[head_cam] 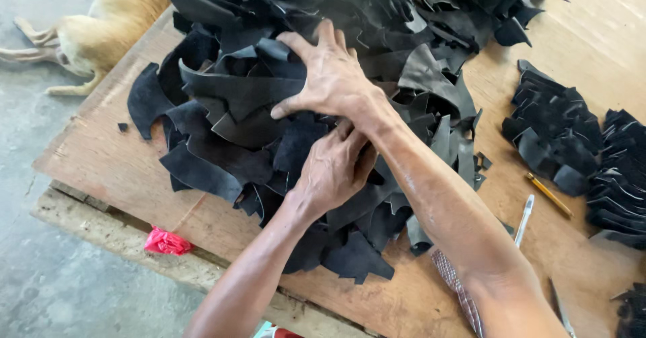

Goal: The person marks a piece of black leather with a pen, then uses shears to cut it into a specific shape. They trim the edges, compare the cut piece to a pattern, and repeat the process with additional leather pieces, stacking the finished pieces on the table.

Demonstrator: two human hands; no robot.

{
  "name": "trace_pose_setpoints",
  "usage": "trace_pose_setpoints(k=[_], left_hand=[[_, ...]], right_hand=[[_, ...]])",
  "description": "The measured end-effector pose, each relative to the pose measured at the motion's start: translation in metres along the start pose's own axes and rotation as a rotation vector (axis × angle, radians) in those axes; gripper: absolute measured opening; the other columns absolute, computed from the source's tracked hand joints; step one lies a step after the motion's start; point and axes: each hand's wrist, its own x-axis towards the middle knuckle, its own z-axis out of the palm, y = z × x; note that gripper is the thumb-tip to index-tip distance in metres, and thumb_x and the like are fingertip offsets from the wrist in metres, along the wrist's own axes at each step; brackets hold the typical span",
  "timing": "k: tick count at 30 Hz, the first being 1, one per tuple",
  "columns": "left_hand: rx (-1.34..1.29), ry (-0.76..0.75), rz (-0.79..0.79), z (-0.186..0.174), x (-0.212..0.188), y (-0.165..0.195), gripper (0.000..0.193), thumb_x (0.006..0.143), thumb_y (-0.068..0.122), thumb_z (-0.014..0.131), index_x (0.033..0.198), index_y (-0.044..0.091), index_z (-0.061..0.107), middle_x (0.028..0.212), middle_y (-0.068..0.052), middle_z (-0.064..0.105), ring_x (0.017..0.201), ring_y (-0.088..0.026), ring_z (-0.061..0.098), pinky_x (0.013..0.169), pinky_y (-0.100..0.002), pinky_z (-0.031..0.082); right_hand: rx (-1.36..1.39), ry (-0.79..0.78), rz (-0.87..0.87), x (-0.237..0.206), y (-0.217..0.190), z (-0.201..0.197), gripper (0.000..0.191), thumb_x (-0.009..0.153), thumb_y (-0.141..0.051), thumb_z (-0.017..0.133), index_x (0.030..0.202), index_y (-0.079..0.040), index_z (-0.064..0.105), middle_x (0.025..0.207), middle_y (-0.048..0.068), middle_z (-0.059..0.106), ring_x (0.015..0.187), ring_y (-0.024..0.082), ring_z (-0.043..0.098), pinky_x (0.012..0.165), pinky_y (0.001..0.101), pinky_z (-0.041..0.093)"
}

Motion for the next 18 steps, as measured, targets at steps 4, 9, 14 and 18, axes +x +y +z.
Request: trace_pose_setpoints(k=[4,9,14,18], left_hand=[[-0.021,-0.015,0.013,-0.004,-0.001,0.0,0.027,0.09,0.004,0.069,0.115,0.002,0.062,0.108,-0.017,0.063,0.091,-0.036,0.067,0.077,-0.044,0.059],[0.005,-0.009,0.054,-0.003,-0.004,0.003,0.022,0.091,0.007,0.069,0.112,0.002,0.062,0.105,-0.015,0.063,0.088,-0.033,0.068,0.075,-0.041,0.059],[0.018,0.015,0.11,-0.002,-0.009,0.004,0.015,0.095,0.011,0.068,0.105,0.002,0.061,0.101,-0.014,0.061,0.081,-0.03,0.068,0.073,-0.04,0.059],[0.008,0.058,0.146,-0.001,-0.012,0.005,0.01,0.098,0.012,0.069,0.101,0.004,0.063,0.096,-0.01,0.061,0.078,-0.028,0.068,0.068,-0.039,0.057]], right_hand=[[0.062,0.135,-0.149,-0.002,0.009,0.004,0.09,0.058,-0.05,0.098,0.125,-0.002,0.063,0.122,0.018,0.056,0.118,0.038,0.053,0.107,0.0496,0.042],[0.319,0.035,-0.156,-0.006,0.011,-0.004,0.061,0.064,-0.029,0.09,0.118,-0.005,0.073,0.104,0.008,0.074,0.099,0.024,0.069,0.093,0.0391,0.054],[0.575,0.071,-0.234,-0.009,0.011,-0.011,0.051,0.073,-0.012,0.09,0.12,-0.003,0.071,0.106,0.006,0.078,0.093,0.017,0.075,0.088,0.0296,0.063],[0.512,0.299,-0.286,-0.014,0.033,-0.042,0.058,0.081,-0.017,0.094,0.129,-0.001,0.065,0.117,0.01,0.072,0.104,0.021,0.072,0.096,0.0335,0.062]])
